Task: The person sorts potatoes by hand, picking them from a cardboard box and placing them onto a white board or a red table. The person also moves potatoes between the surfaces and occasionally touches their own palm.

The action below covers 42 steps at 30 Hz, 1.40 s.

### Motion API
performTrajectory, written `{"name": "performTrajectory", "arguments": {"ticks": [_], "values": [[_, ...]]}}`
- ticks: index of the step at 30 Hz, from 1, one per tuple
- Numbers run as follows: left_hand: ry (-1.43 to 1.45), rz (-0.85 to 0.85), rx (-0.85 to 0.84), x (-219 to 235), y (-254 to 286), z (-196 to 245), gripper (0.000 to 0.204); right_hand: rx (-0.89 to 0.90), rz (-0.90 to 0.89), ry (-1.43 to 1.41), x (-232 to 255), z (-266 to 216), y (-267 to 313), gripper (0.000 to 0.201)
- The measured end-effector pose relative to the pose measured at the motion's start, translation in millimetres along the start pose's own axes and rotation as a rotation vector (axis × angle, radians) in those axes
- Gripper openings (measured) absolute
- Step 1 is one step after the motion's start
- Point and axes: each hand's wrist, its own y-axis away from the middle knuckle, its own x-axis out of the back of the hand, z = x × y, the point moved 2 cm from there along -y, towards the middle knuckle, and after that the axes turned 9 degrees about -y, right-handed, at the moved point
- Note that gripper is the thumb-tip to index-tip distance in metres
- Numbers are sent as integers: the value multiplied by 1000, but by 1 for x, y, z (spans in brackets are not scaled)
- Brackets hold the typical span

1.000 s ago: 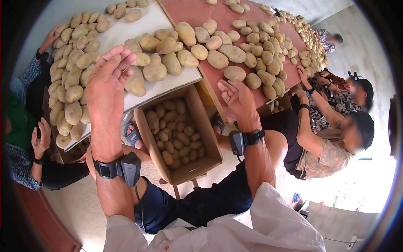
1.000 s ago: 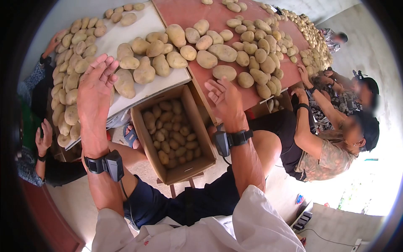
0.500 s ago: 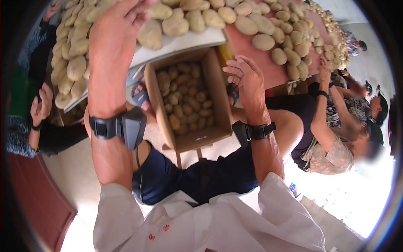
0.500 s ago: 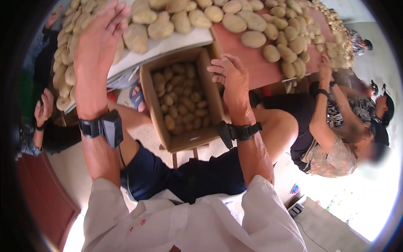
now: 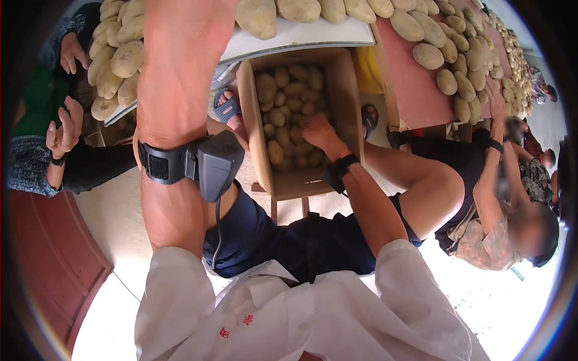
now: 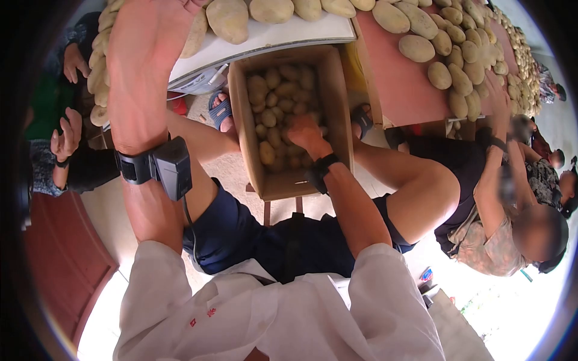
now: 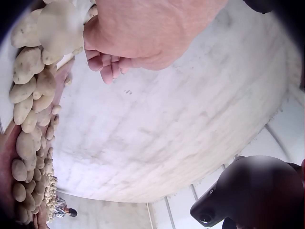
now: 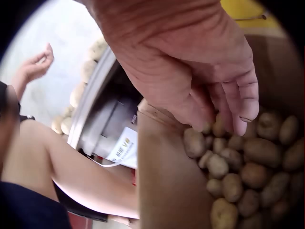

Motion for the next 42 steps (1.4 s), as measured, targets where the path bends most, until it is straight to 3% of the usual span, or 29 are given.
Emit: {"name": "performTrajectory", "arguments": {"ticks": [2, 3, 5, 6, 8, 9, 11, 12, 24, 28, 29, 31, 37, 42], "values": [[-45, 157, 169, -6, -2, 4, 25, 100, 117, -357, -12, -8, -7, 26], [-48, 157, 162, -2, -1, 2, 25, 107, 121, -357, -16, -15, -15, 26], [41, -47, 53, 6, 3, -4, 26, 40, 228, -496, -22, -31, -34, 26], [36, -48, 46, 2, 1, -1, 26, 48, 231, -498, -20, -42, -46, 26], [42, 167, 220, -5, -3, 1, 26, -233, 195, -834, -20, -48, -73, 26], [37, 166, 214, -2, -1, 0, 26, -227, 196, -837, -23, -49, -84, 26], [186, -29, 90, 4, 7, 0, 26, -453, 149, -1235, -32, -48, -102, 27], [208, -53, 112, 7, 6, 1, 23, -517, 149, -1325, -36, -50, -110, 27], [236, -223, 79, 15, 4, -4, 31, -479, 153, -1032, -38, -53, -133, 24], [265, -254, 25, 17, 5, -12, 34, -244, 46, -846, -39, -41, -119, 23], [282, -268, 4, 16, 2, -12, 34, -268, 33, -973, -33, -45, -105, 23], [114, -135, 121, 21, -5, -13, 33, -475, 133, -1550, 8, -85, -51, 29], [122, -105, 138, 16, -6, -14, 31, -292, 235, -1609, 45, -110, 27, 47], [106, -88, 151, 17, -10, -21, 33, -113, 196, -1658, 79, -130, 68, 44]]}}
